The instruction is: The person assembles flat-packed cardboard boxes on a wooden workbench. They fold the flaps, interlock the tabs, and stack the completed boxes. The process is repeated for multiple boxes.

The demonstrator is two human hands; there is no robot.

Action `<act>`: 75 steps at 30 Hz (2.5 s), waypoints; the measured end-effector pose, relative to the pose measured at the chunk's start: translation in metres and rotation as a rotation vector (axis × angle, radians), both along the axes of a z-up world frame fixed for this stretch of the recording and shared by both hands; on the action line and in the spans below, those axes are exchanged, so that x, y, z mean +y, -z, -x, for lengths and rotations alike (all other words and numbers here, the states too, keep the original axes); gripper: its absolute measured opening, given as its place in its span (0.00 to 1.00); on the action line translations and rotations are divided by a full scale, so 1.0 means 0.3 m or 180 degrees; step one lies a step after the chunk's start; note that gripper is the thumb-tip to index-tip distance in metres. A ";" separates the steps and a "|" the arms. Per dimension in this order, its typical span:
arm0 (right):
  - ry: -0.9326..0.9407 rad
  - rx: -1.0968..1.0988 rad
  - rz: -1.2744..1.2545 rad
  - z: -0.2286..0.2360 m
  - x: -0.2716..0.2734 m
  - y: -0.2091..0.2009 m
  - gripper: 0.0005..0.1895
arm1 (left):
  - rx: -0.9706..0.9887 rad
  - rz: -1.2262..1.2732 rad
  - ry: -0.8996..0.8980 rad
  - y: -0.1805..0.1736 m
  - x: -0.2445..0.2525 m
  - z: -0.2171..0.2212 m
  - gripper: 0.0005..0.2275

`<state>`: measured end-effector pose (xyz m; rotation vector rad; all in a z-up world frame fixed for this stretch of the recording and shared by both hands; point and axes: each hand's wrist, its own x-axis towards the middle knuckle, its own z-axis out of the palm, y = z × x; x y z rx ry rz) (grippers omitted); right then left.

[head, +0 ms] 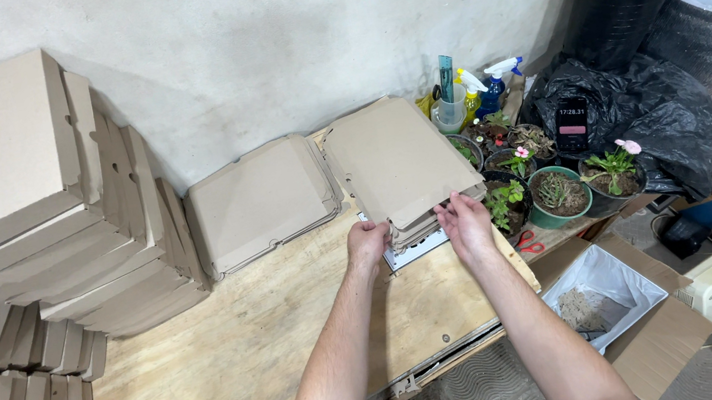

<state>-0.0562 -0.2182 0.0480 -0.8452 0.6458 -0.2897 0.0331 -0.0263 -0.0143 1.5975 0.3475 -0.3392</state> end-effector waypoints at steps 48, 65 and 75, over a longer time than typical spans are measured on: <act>-0.3143 -0.0320 0.5531 0.363 0.759 -0.210 0.22 | -0.0075 -0.3108 0.1875 -0.480 1.058 0.421 0.22; -0.3302 0.0668 0.6711 0.425 0.959 -0.083 0.36 | -0.1317 -0.3844 0.0970 -0.231 1.111 0.646 0.33; -0.2958 -0.0763 0.6983 0.411 1.234 -0.026 0.31 | -0.1402 -0.3649 0.1075 -0.205 1.215 0.772 0.30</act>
